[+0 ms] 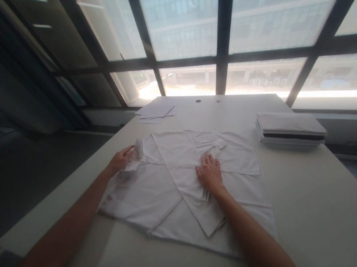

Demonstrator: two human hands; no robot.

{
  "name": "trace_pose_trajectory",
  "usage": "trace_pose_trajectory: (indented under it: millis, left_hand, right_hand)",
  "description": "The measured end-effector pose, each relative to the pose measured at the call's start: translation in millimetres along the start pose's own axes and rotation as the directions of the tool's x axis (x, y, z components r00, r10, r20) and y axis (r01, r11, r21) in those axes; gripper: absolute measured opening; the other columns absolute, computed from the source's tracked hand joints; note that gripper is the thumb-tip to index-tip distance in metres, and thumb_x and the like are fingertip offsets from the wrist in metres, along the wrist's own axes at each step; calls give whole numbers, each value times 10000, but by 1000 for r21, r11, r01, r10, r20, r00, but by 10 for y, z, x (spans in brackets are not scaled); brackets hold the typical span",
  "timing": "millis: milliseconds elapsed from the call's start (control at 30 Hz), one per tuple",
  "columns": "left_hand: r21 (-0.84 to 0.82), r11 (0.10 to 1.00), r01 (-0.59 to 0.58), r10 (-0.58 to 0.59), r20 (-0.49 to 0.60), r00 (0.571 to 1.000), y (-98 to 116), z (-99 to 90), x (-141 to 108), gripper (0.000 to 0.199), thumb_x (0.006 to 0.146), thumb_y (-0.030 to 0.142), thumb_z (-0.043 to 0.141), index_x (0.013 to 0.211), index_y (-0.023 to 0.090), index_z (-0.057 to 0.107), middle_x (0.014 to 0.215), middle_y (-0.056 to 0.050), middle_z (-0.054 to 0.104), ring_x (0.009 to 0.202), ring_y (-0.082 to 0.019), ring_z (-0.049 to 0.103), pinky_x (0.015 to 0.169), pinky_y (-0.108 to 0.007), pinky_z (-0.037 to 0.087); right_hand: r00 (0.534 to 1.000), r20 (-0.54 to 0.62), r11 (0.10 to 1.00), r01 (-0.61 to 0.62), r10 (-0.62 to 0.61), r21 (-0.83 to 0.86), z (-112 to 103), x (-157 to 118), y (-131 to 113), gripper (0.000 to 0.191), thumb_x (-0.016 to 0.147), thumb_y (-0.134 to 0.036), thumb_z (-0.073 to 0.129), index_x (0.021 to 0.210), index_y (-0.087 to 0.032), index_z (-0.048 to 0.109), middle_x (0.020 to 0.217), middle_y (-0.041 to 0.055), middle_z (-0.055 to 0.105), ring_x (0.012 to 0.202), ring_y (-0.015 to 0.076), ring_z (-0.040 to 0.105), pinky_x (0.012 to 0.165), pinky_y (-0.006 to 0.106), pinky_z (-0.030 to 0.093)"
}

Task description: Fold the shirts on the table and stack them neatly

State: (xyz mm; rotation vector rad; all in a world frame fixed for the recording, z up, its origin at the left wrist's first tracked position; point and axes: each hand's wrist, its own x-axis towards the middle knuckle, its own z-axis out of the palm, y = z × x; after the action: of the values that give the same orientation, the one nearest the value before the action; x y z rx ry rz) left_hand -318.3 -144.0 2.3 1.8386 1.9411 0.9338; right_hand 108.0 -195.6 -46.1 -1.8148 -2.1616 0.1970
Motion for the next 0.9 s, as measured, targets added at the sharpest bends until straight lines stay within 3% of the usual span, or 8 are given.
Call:
trace_pose_trajectory:
  millis: [167, 367, 533, 700, 800, 900]
  left_hand:
    - [21, 993, -114, 112, 77, 991, 33, 327, 199, 553, 989, 446, 380, 1395, 121, 567, 1559, -176, 430, 1478, -249, 356, 1210, -422, 284]
    - [375, 880, -292, 207, 253, 945, -37, 515, 140, 615, 1003, 508, 346, 1461, 123, 483, 1616, -209, 307, 1529, -328, 201, 1201, -567, 204]
    - [476, 792, -382, 262, 300, 917, 4, 521, 98, 580, 1001, 431, 348, 1459, 100, 477, 1591, -230, 348, 1510, -329, 262, 1195, -575, 203]
    - [496, 800, -339, 292, 171, 941, 146, 578, 2, 565, 948, 393, 450, 1404, 74, 544, 1502, -243, 475, 1457, -338, 368, 1197, -549, 224]
    - [477, 837, -270, 252, 103, 962, 242, 579, -57, 456, 914, 345, 503, 1277, 123, 665, 1371, -192, 619, 1325, -312, 535, 1158, -459, 334]
    - [464, 868, -178, 186, 29, 982, 317, 549, -93, 342, 901, 333, 514, 1071, 160, 755, 1199, -166, 713, 1119, -304, 657, 1010, -408, 472]
  right_hand:
    - [1000, -7, 1000, 9, -9, 11, -14, -5, -6, 589, 1002, -398, 395, 1525, -127, 406, 1626, 127, 325, 1504, 258, 249, 1215, 465, 145]
    - [1000, -8, 1000, 5, -5, 8, -15, -4, -9, 594, 999, -397, 397, 1529, -129, 401, 1628, 127, 320, 1507, 260, 241, 1214, 465, 141]
    - [1000, -9, 1000, 3, -3, 2, -11, -6, -15, 592, 999, -395, 389, 1528, -131, 402, 1628, 128, 322, 1506, 262, 241, 1213, 469, 143]
    - [1000, -7, 1000, -1, 1, 7, 1, -1, -14, 591, 998, -398, 396, 1528, -137, 404, 1629, 121, 321, 1507, 259, 241, 1216, 466, 141]
    - [1000, -10, 1000, -1, 1, 6, 7, 0, -11, 587, 998, -393, 402, 1527, -139, 405, 1627, 121, 324, 1506, 260, 246, 1216, 466, 140]
    - [1000, -10, 1000, 1, -1, 0, 3, -1, -9, 584, 999, -393, 401, 1526, -141, 407, 1627, 123, 323, 1507, 256, 243, 1217, 458, 134]
